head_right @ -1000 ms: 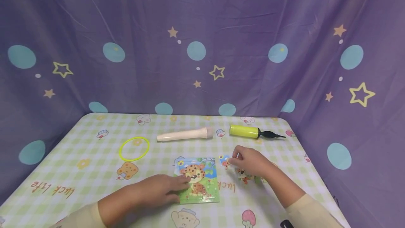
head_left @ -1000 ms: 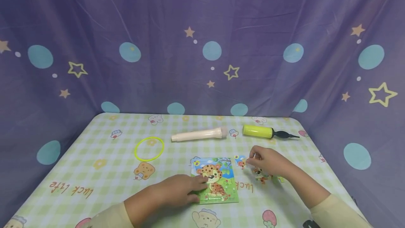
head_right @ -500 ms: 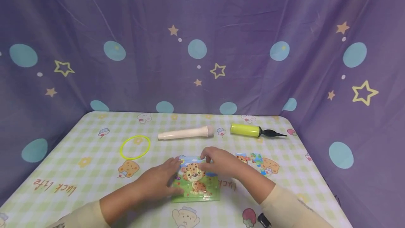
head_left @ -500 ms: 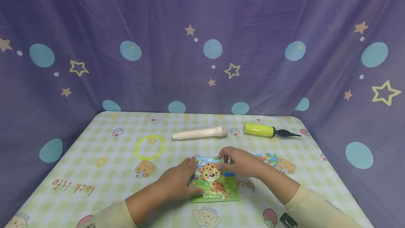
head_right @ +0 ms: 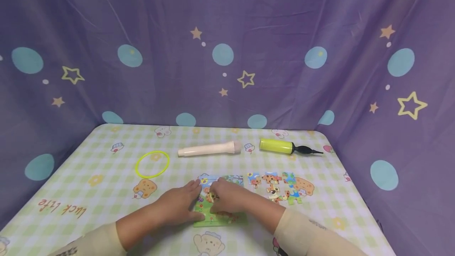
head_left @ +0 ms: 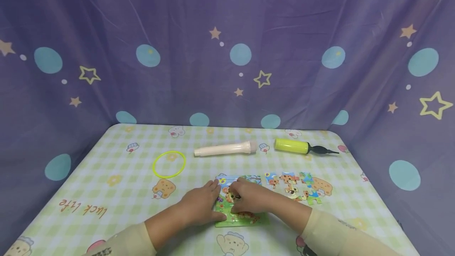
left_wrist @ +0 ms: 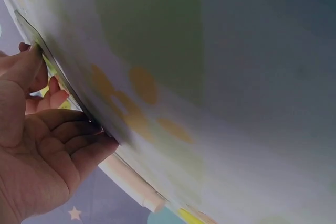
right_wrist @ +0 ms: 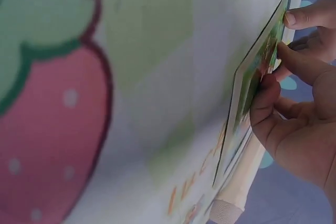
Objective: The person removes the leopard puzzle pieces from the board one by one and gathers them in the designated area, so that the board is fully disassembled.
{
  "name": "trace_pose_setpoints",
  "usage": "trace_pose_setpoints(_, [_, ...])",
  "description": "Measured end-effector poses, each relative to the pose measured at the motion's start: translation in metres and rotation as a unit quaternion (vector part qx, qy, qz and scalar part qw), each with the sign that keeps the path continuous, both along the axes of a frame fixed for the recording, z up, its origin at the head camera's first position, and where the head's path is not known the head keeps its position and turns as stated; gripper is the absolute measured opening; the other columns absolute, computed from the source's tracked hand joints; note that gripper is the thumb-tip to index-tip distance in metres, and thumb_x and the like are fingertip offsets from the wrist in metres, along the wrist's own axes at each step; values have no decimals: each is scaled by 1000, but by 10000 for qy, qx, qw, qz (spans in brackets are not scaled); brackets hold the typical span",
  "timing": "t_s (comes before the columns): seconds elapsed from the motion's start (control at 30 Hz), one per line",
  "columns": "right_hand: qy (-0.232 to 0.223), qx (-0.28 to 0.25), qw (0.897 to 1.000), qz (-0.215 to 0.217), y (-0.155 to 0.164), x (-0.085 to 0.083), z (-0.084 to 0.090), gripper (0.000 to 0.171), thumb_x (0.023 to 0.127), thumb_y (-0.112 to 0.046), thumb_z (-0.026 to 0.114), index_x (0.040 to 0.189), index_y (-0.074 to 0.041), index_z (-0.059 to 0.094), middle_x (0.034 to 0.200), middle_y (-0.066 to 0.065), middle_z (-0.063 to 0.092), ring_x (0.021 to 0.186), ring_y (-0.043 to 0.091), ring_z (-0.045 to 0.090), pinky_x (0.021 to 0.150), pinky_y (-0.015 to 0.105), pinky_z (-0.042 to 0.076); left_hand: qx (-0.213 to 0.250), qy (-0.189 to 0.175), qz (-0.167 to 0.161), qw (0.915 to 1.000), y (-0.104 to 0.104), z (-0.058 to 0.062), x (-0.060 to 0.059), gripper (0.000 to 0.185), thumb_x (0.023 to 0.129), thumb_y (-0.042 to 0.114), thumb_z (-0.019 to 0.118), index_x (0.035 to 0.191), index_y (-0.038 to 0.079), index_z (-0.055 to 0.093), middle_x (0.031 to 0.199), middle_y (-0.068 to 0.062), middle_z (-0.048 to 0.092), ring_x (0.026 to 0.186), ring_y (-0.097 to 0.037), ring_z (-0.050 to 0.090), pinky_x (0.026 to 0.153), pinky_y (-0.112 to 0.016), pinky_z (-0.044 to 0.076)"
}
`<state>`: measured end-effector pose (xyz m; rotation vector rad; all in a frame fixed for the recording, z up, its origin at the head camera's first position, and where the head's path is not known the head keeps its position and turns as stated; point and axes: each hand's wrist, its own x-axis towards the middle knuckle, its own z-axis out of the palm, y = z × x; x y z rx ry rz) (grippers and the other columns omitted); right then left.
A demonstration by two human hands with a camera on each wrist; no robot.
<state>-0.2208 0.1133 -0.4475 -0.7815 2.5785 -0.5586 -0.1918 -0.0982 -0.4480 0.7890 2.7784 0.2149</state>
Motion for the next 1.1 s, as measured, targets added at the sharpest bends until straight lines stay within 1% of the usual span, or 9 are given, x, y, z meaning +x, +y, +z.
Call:
trace_pose_setpoints(0.1, [-98,-83,9999,-81,-1,1,-2,45,82,-35,78,119,-17,58,98,-8,51,82,6,51,74,24,47,-13,-12,-10,10000,0,0,0,97,81,68,65,146,0,43,156,-18,35,143,-34,36,107,-49,43])
trace_pose_setpoints(0.3, [-476,-554,9973,-97,1,2,-3,43,84,-28,78,114,-22,47,97,-5,52,80,7,52,70,23,47,-13,-39,-16,10000,0,0,-1,98,80,68,66,146,0,43,156,-19,35,143,-34,37,107,-48,42])
trace_pose_setpoints(0.5, [-461,-928,9946,58,6,1,-7,22,97,-31,62,107,-24,44,83,-7,56,66,6,50,61,24,46,-108,7,-30,9999,1,0,-3,97,79,68,65,146,0,44,156,-18,36,143,-34,37,106,-47,44])
trace_pose_setpoints(0.6, [-356,-1058,9937,40,9,0,-7,15,99,-31,59,106,-25,46,80,-9,57,63,5,50,59,23,46,-131,34,-58,9999,2,-1,-2,97,80,68,65,145,0,45,155,-19,36,142,-34,37,106,-46,44])
trace_pose_setpoints(0.7, [-107,-1196,9928,4,15,-2,-2,13,98,-29,59,105,-24,49,81,-9,59,64,5,53,60,23,47,-101,44,-73,9999,3,0,-2,97,79,67,66,145,-1,45,155,-19,37,142,-34,38,107,-46,44])
trace_pose_setpoints(0.8, [-27,-1421,9898,-104,24,-6,8,12,100,-25,58,107,-21,49,82,-2,63,67,12,60,60,25,49,-57,42,-51,10000,4,1,-1,97,79,66,67,144,-2,46,154,-20,37,141,-35,39,107,-47,43])
trace_pose_setpoints(0.93, [-363,-1731,9834,-400,43,-13,23,11,101,-21,55,109,-17,49,88,7,65,74,24,66,62,33,53,-44,10,2,10000,4,1,0,97,79,66,68,144,-2,45,155,-20,36,142,-35,38,108,-47,42])
trace_pose_setpoints(1.03, [-524,-1778,9804,-671,59,-17,30,11,101,-20,56,110,-16,51,91,7,66,76,26,67,63,36,54,-59,-3,16,10000,4,2,0,97,79,65,68,145,-2,45,155,-20,36,142,-35,37,109,-47,41])
trace_pose_setpoints(1.1, [-569,-1735,9798,-810,70,-18,32,10,101,-20,57,109,-16,51,90,7,67,75,27,66,61,36,53,-64,-13,18,10000,4,2,0,97,79,65,68,145,-2,44,156,-20,35,143,-35,36,110,-47,40])
